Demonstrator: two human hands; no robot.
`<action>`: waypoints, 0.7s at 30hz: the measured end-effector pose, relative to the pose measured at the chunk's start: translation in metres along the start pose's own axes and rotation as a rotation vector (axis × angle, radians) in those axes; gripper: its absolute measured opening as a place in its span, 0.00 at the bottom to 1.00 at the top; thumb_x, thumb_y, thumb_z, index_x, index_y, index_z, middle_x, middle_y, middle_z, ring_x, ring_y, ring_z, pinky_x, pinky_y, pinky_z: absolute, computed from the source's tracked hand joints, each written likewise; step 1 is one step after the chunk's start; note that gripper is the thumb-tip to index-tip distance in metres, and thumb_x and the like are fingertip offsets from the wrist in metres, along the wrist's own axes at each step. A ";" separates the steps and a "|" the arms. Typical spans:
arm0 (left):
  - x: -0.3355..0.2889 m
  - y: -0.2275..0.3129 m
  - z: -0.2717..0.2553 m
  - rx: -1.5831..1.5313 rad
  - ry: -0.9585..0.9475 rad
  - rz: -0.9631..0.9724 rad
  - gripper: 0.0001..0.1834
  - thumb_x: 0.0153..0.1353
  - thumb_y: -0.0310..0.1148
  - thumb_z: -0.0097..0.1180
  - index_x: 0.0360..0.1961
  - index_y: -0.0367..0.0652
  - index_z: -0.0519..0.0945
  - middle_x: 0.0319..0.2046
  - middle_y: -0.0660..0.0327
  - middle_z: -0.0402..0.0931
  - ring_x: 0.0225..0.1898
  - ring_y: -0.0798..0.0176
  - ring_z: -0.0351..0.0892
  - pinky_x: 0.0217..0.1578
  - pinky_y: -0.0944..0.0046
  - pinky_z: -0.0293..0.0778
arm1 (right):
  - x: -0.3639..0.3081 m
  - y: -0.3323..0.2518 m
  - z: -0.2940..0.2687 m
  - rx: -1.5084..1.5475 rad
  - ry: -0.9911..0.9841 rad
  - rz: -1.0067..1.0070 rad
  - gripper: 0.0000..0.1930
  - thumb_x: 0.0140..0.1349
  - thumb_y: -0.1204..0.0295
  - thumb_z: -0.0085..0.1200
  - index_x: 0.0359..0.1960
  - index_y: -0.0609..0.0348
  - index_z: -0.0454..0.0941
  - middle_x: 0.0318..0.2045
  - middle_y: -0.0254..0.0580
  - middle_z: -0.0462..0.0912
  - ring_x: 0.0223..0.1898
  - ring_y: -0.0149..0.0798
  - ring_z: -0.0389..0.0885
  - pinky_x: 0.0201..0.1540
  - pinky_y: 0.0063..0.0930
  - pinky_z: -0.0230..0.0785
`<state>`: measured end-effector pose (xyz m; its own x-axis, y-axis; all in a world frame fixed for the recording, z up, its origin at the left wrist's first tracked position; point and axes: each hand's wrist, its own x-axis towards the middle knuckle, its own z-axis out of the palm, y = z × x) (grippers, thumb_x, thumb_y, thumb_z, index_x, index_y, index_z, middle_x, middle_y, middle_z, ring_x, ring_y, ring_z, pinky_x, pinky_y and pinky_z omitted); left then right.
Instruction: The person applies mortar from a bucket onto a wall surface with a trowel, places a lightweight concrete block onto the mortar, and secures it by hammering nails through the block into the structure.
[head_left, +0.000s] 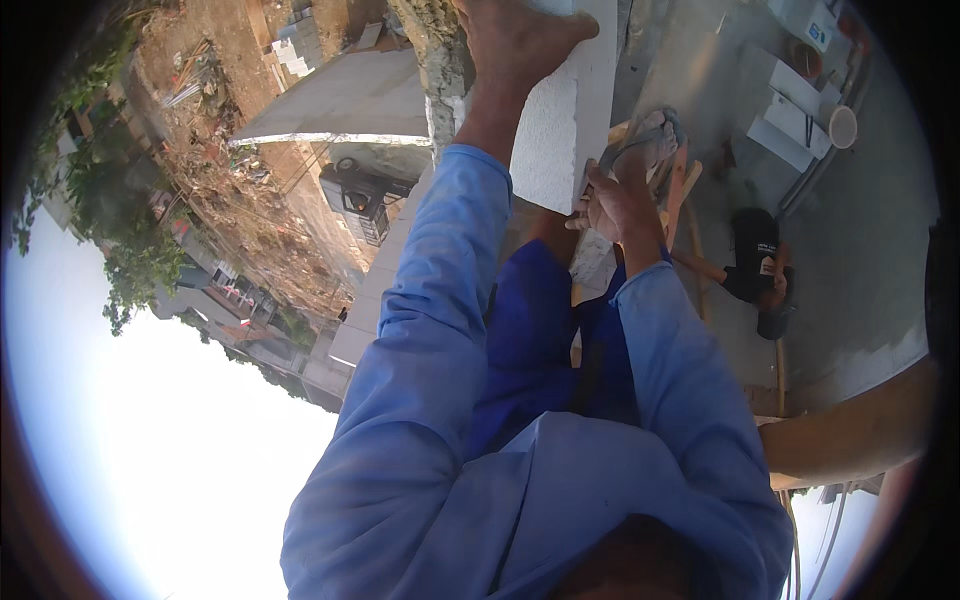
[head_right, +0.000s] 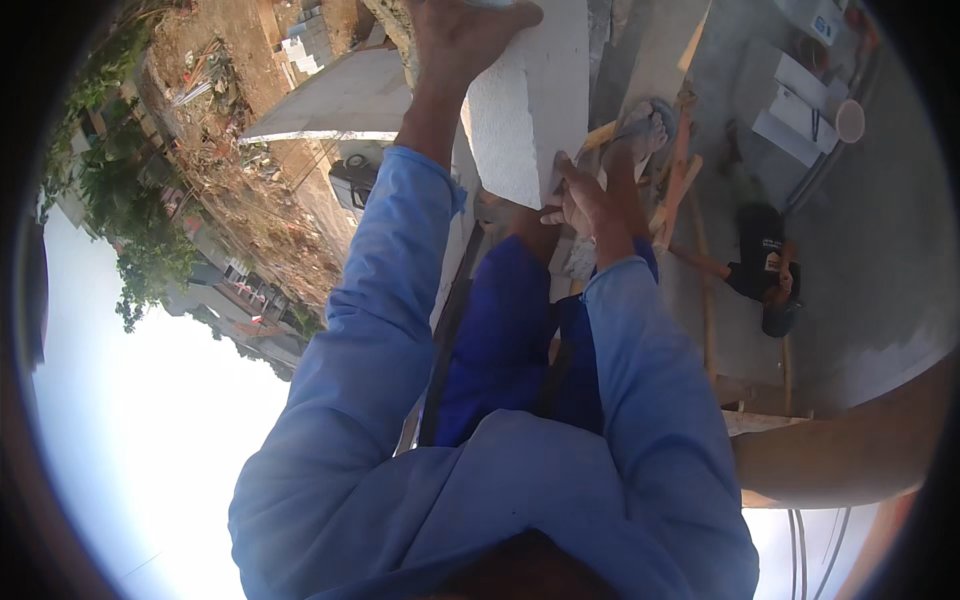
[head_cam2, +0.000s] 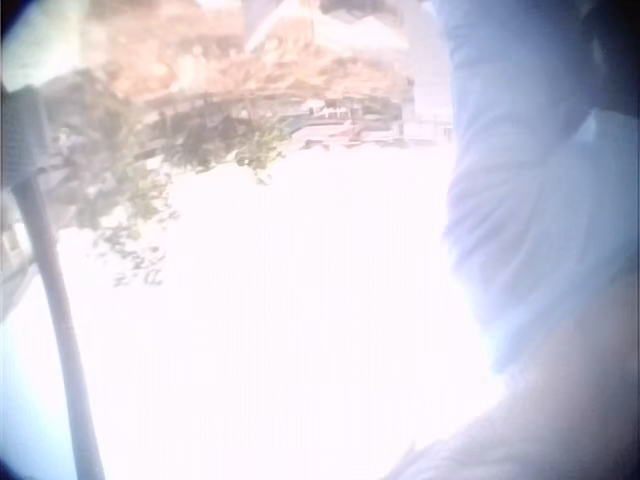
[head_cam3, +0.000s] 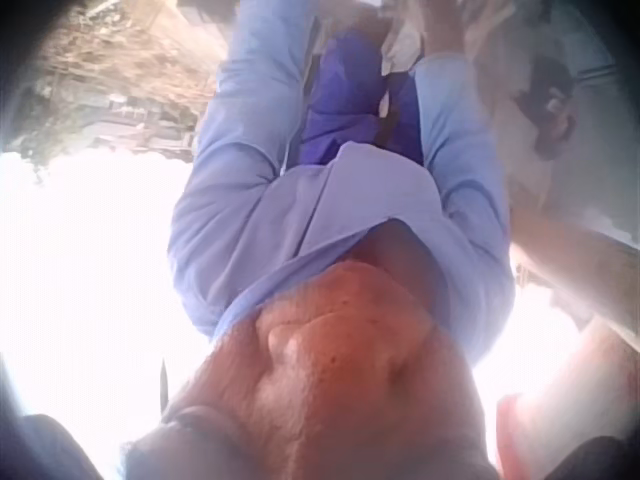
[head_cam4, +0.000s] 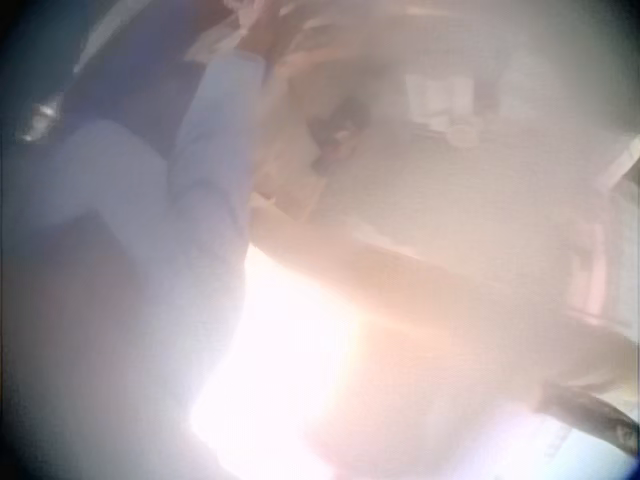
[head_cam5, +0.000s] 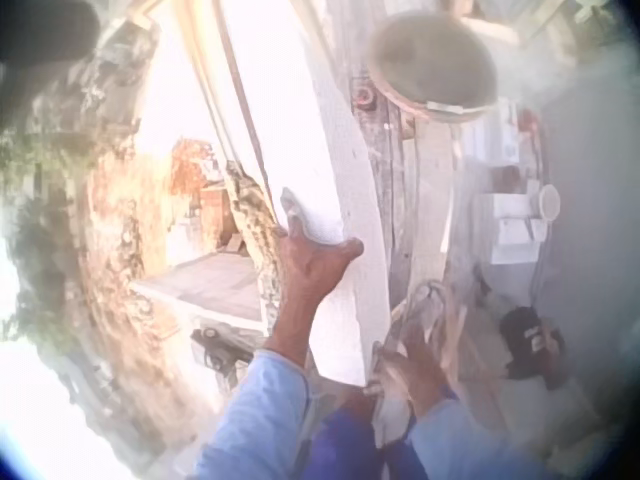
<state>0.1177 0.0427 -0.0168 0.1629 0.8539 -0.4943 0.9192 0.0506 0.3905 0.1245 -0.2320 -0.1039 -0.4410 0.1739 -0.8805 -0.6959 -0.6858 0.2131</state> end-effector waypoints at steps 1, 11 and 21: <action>-0.006 -0.008 -0.010 0.042 0.016 0.051 0.67 0.36 0.46 0.71 0.71 0.37 0.39 0.60 0.26 0.53 0.62 0.31 0.59 0.63 0.48 0.59 | -0.001 0.005 0.007 -0.162 0.036 0.078 0.36 0.66 0.46 0.47 0.66 0.58 0.55 0.56 0.50 0.69 0.56 0.47 0.73 0.53 0.48 0.68; -0.080 -0.113 -0.093 0.075 0.085 -0.010 0.69 0.30 0.40 0.72 0.70 0.33 0.40 0.54 0.36 0.53 0.54 0.39 0.65 0.51 0.49 0.74 | -0.040 -0.042 -0.028 -0.408 0.493 -0.371 0.26 0.60 0.58 0.51 0.57 0.59 0.72 0.45 0.40 0.80 0.42 0.33 0.80 0.49 0.31 0.67; -0.083 -0.190 -0.079 0.217 0.015 -0.214 0.69 0.32 0.41 0.71 0.70 0.33 0.38 0.57 0.41 0.51 0.57 0.44 0.63 0.57 0.54 0.70 | -0.111 -0.123 -0.127 0.381 0.515 -1.034 0.32 0.66 0.54 0.48 0.64 0.63 0.59 0.47 0.50 0.75 0.63 0.62 0.64 0.65 0.57 0.52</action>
<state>-0.0991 0.0032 0.0116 -0.0460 0.8434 -0.5353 0.9875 0.1192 0.1029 0.3311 -0.2564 -0.0858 0.6366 0.1548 -0.7555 -0.7463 -0.1231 -0.6541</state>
